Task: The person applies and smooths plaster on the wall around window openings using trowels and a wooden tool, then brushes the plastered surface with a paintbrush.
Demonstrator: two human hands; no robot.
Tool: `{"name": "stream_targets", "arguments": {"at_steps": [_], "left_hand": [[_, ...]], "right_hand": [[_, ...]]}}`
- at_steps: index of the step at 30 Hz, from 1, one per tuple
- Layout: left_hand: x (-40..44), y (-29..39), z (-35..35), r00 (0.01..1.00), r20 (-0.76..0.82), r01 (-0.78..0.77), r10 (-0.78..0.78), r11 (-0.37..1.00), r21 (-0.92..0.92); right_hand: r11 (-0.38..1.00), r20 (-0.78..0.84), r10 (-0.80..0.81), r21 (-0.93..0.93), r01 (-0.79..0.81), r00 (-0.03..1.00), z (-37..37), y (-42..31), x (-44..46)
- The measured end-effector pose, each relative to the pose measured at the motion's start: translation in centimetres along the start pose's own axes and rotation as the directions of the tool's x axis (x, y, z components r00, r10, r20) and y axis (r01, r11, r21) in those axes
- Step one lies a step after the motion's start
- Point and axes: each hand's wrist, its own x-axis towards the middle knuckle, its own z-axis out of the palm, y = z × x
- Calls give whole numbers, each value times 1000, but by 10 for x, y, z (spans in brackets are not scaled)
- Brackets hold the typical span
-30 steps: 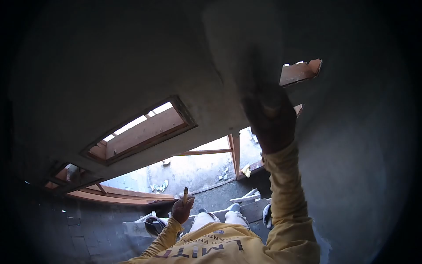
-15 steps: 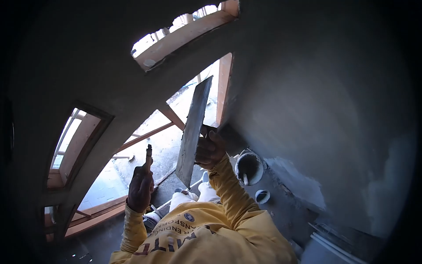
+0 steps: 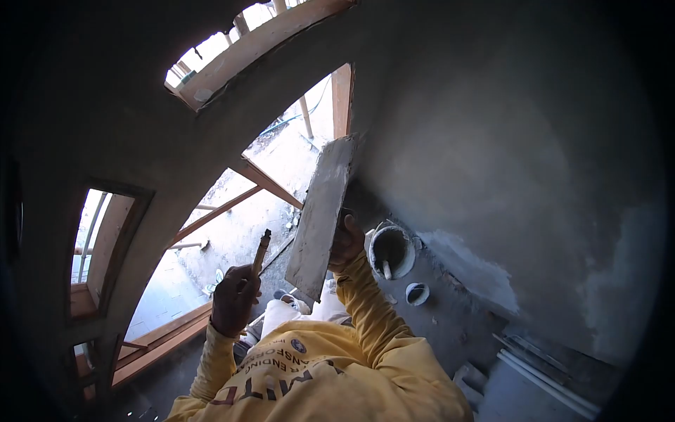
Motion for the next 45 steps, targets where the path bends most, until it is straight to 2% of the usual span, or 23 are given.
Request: {"name": "stream_targets", "arguments": {"at_steps": [3, 4, 8, 11, 15, 17, 19, 20, 21, 22, 27, 29, 31, 32, 35, 36, 38, 39, 41, 42, 43, 44, 45], "left_hand": [[-4, -20, -1, 998, -4, 63, -64, 992, -108], [-6, -31, -3, 998, 21, -64, 65, 998, -25], [-18, -52, -26, 985, -51, -160, 166, 981, 106], [-30, -57, -43, 987, -108, -116, 119, 993, 25], [-59, -62, -77, 978, -96, -165, 184, 971, 176], [-79, -55, -96, 997, -42, 56, -62, 990, -132], [-92, -65, -114, 978, 43, 208, -203, 955, -211], [-96, -70, -119, 981, 84, 189, -173, 950, -250], [-98, -75, -121, 982, 126, 172, -141, 942, -289], [-101, -82, -122, 975, 153, 206, -161, 914, -349], [-109, -130, -115, 941, 235, 322, -241, 849, -418], [-111, -141, -113, 887, 355, 440, -296, 779, -447], [-113, -146, -107, 877, 418, 455, -236, 687, -567], [-111, -164, -106, 876, 452, 445, -168, 645, -622], [-108, -168, -105, 873, 486, 409, -51, 621, -669], [-111, -154, -101, 886, 456, 415, -89, 593, -690], [-116, -142, -98, 906, 412, 396, -98, 543, -741], [-119, -133, -101, 904, 416, 395, -94, 556, -732], [-126, -106, -116, 940, 336, 267, -50, 720, -640], [-128, -96, -130, 958, 284, 141, 32, 811, -568], [-130, -82, -149, 965, 224, -17, 135, 889, -458], [-133, -68, -169, 956, 138, -201, 260, 918, -341], [-136, -51, -197, 918, 73, -391, 390, 920, 1]], "right_hand": [[999, -111, -38, -40, 34, 993, -24, -4, -23], [997, -187, -53, -68, 41, 981, -33, -3, -32], [813, -559, -229, -560, -159, 797, 10, 19, -19], [668, -522, -319, -716, -203, 791, 11, 47, -6], [696, -537, -400, -705, -135, 743, 8, 107, 0], [694, -554, -442, -709, -122, 706, -3, 143, 4], [311, -375, -608, -924, -224, 700, -13, 183, 11], [365, -573, -504, -820, -442, 647, -10, 191, 8], [379, -570, -506, -821, -427, 647, -30, 204, 4], [200, -413, -552, -909, -366, 724, -61, 220, -4], [-14, -249, -514, -954, -298, 821, -71, 283, -32], [100, -289, -538, -955, -280, 792, -84, 298, -44], [524, -600, -404, -770, -363, 690, -80, 308, -47], [523, -593, -412, -776, -354, 692, -77, 310, -47], [55, -282, -538, -952, -301, 795, -52, 308, -43], [53, -271, -545, -955, -290, 794, -46, 307, -43], [-262, -200, -587, -870, -418, 785, -40, 302, -44], [-258, -190, -595, -875, -409, 781, -40, 299, -45], [-654, 144, -554, -684, -322, 820, -44, 284, -49], [-937, 320, -259, -314, -156, 912, -46, 271, -55], [-953, 482, -227, -287, -92, 847, -31, 265, -52], [-624, 296, -531, -770, -130, 794, -35, 264, -52], [-354, 170, -575, -934, -56, 800, -18, 262, -45]]}}
